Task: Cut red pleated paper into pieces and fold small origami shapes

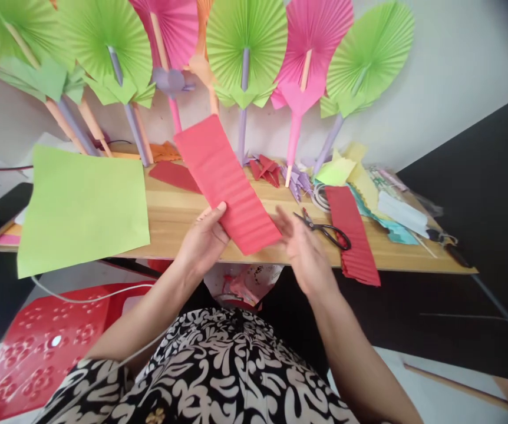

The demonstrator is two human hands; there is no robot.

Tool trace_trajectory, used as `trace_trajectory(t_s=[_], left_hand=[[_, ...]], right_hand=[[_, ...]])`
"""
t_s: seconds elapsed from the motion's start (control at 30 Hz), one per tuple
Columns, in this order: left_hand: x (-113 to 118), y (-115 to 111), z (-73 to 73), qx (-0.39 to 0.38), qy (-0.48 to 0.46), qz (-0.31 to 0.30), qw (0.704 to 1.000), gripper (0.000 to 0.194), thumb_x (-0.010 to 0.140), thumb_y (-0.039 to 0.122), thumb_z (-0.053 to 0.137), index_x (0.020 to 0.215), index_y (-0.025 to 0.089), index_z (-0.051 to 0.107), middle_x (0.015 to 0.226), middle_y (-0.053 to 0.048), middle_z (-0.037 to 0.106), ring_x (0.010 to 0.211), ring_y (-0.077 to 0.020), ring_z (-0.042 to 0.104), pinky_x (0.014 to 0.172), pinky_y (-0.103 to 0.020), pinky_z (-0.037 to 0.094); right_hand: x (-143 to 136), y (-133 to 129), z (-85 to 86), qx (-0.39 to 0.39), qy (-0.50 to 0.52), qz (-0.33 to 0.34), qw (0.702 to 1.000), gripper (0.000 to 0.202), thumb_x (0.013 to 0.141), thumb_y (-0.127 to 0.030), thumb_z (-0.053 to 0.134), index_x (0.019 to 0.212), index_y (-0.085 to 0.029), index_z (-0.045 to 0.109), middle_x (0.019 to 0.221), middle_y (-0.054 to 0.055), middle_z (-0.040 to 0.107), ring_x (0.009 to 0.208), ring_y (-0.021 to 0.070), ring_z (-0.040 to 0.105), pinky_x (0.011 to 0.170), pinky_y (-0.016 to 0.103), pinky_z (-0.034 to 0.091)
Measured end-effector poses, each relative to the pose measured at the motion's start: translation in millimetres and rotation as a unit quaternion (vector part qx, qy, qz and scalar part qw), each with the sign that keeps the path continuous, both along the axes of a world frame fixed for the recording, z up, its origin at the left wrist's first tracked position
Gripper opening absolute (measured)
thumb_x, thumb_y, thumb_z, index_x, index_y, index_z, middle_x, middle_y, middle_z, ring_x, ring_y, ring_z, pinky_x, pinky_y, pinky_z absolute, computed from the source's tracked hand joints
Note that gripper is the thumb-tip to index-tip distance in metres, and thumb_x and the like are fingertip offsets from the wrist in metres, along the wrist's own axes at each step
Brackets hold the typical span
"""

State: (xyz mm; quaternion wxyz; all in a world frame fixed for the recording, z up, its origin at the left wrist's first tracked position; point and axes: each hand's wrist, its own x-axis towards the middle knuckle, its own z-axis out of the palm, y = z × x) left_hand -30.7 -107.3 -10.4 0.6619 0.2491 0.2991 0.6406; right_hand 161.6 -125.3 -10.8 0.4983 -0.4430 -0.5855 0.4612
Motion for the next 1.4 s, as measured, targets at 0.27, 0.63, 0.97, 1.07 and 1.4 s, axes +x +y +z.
trace_trajectory(t_s=[0.27, 0.63, 0.97, 1.07, 1.4], left_hand=[[6.1, -4.5, -13.7, 0.009, 0.014, 0.005, 1.0, 0.014, 0.088, 0.033, 0.071, 0.094, 0.021, 0.066, 0.104, -0.002, 0.077, 0.108, -0.0191, 0.07, 0.094, -0.033, 0.057], [-99.9, 25.6, -32.8, 0.156, 0.359, 0.3, 0.87, 0.028, 0.085, 0.023, 0.07, 0.112, 0.029, 0.065, 0.113, 0.005, 0.071, 0.112, -0.0181, 0.066, 0.1, -0.039, 0.052], [-19.0, 7.2, -25.1, 0.342, 0.714, 0.012, 0.61, 0.034, 0.099, 0.021, 0.045, 0.125, 0.017, 0.067, 0.132, -0.011, 0.069, 0.127, -0.0272, 0.061, 0.114, -0.053, 0.04], [2.7, 21.7, -38.9, 0.352, 0.735, -0.03, 0.578, 0.04, 0.099, 0.017, 0.042, 0.132, 0.012, 0.063, 0.143, -0.015, 0.061, 0.138, -0.029, 0.053, 0.118, -0.053, 0.035], [-5.4, 37.6, -53.0, 0.304, 0.8, -0.179, 0.486, 0.053, 0.103, 0.032, 0.04, 0.152, 0.012, 0.043, 0.162, -0.014, 0.036, 0.153, -0.029, 0.029, 0.126, -0.051, 0.017]], right_hand=[[-30.2, -10.3, -28.7, -0.129, 0.073, -0.008, 0.989, 0.034, 0.078, -0.047, 0.077, 0.092, -0.017, 0.071, 0.076, 0.003, 0.073, 0.068, 0.0181, 0.07, 0.053, 0.025, 0.054], [19.4, -4.5, -33.5, 0.259, -0.407, -0.165, 0.86, 0.03, 0.097, -0.015, 0.049, 0.103, -0.022, 0.077, 0.105, 0.008, 0.078, 0.096, 0.022, 0.07, 0.089, 0.036, 0.054], [32.0, -20.8, -56.1, 0.25, -0.469, -0.091, 0.842, 0.041, 0.092, -0.009, 0.047, 0.121, -0.023, 0.073, 0.121, 0.006, 0.075, 0.111, 0.026, 0.066, 0.099, 0.045, 0.051], [29.1, -19.7, -54.7, 0.257, -0.459, -0.104, 0.844, 0.047, 0.094, -0.011, 0.043, 0.136, -0.019, 0.064, 0.128, 0.01, 0.072, 0.123, 0.0259, 0.064, 0.111, 0.049, 0.044], [11.4, -27.0, -67.7, 0.205, -0.536, -0.009, 0.819, 0.052, 0.102, -0.035, 0.049, 0.147, -0.007, 0.05, 0.15, 0.02, 0.053, 0.143, 0.0322, 0.047, 0.119, 0.056, 0.035]])
